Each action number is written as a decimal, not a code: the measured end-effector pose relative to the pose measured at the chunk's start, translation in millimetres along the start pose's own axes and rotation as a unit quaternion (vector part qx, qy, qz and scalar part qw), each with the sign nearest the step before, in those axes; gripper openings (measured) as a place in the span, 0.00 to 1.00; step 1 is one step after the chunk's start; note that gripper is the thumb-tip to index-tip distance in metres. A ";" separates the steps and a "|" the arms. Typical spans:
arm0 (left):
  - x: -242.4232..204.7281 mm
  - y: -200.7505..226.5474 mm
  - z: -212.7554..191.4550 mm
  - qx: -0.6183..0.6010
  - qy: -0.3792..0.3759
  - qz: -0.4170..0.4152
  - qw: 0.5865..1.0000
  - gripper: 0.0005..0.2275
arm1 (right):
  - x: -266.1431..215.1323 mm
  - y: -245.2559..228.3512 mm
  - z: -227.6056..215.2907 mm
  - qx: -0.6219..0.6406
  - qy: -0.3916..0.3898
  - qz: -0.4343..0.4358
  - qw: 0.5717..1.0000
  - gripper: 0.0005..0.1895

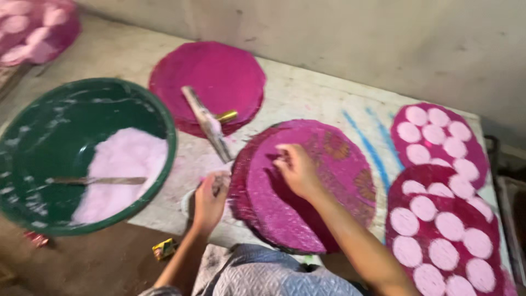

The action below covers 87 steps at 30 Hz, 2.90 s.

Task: The person is applying small pink rounds onto larger magenta discs using a handheld application tool and a pink paste from a green bucket.

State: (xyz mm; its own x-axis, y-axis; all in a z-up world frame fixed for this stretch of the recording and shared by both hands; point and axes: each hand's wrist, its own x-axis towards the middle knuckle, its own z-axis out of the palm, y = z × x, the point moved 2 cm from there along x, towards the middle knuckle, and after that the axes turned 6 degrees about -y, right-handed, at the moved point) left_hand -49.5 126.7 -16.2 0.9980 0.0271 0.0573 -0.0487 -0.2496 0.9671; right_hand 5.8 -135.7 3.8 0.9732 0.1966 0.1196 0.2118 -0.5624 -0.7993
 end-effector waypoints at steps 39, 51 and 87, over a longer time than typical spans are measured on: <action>90.1 -17.3 -338.1 -0.137 -0.272 0.155 0.940 0.24 | 95.2 -393.4 213.3 0.161 -0.225 -0.191 0.942 0.27; 97.3 -20.3 -364.5 0.017 -0.060 0.242 0.968 0.18 | 107.6 -309.6 258.0 0.242 -0.147 -0.112 0.953 0.24; 139.4 6.8 -380.9 0.336 0.183 0.273 0.883 0.15 | 154.1 -317.9 323.0 0.606 -0.122 0.043 0.785 0.39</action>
State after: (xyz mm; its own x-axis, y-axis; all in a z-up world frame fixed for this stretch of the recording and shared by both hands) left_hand 73.9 497.5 92.8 0.7476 0.0046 0.6641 -0.3606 -0.8370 0.4117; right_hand 59.4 332.8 86.1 0.9016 0.4311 0.0367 -0.2382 0.5652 -0.7898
